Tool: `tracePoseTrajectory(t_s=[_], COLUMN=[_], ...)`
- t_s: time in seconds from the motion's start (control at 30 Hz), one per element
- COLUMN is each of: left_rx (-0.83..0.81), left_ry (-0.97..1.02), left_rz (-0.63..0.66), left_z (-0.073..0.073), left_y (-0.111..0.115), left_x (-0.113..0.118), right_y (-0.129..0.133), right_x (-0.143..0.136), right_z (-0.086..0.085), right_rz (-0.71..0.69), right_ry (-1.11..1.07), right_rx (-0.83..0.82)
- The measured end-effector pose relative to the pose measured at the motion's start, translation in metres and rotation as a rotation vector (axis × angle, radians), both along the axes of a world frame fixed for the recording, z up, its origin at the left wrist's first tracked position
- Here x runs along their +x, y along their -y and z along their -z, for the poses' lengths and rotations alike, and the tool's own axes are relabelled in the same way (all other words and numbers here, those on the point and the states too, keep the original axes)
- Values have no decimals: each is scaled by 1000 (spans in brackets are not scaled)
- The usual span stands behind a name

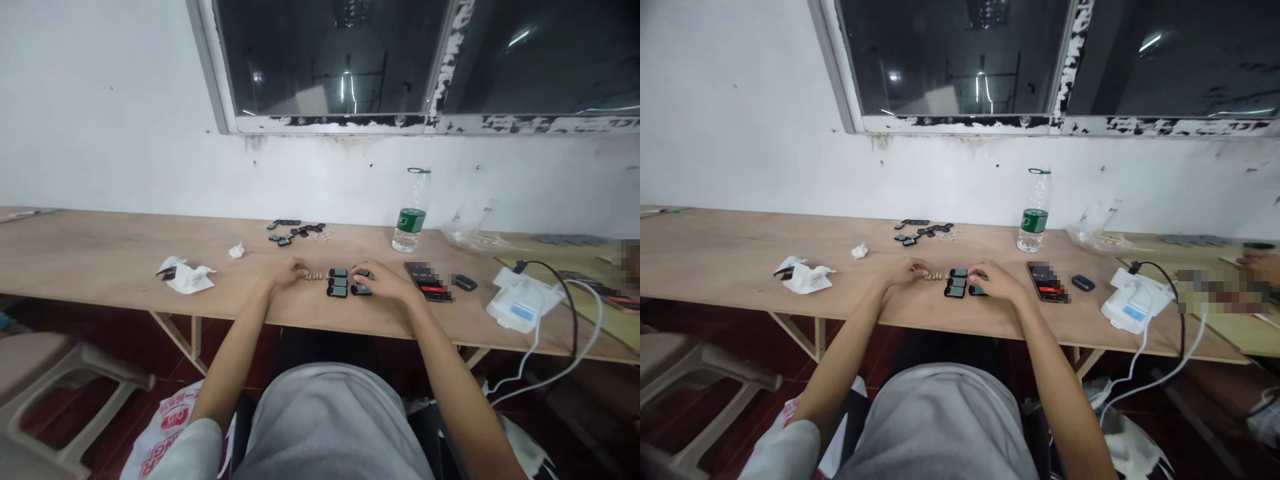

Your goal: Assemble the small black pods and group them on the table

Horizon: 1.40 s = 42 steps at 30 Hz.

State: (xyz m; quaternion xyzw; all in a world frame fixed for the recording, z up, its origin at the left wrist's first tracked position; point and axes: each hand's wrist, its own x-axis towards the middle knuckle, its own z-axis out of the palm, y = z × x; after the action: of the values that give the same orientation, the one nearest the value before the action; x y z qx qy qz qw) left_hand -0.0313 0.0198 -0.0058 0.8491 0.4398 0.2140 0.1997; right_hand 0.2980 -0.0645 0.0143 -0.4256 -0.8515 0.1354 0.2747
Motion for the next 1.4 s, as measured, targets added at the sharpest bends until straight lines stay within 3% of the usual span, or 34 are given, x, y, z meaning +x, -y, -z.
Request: tracePoseTrajectory(t_s=[0.1, 0.2, 0.3, 0.43, 0.67, 0.97, 1.2, 1.4], left_rx=[-13, -36, -80, -102, -80, -67, 8, 56], left_ry=[-35, -35, -20, 0, 13, 36, 137, 162], left_rz=[-26, -37, 1, -27, -46, -53, 67, 123], left_z=[1, 1, 0, 2, 5, 11, -9, -25], left_y=[0, 1, 2, 1, -1, -6, 9, 31], left_x=[-3, -4, -4, -4, -3, -6, 9, 34], right_y=[-1, -6, -15, -26, -36, -37, -31, -34], right_x=[27, 41, 37, 32, 52, 54, 53, 50], right_z=[-5, 0, 11, 28, 37, 38, 29, 31], right_rz=[114, 177, 114, 65, 302, 450, 318, 364], right_ry=[77, 82, 35, 43, 74, -33, -103, -218], right_rx=[-160, -110, -16, -41, -29, -56, -143, -148])
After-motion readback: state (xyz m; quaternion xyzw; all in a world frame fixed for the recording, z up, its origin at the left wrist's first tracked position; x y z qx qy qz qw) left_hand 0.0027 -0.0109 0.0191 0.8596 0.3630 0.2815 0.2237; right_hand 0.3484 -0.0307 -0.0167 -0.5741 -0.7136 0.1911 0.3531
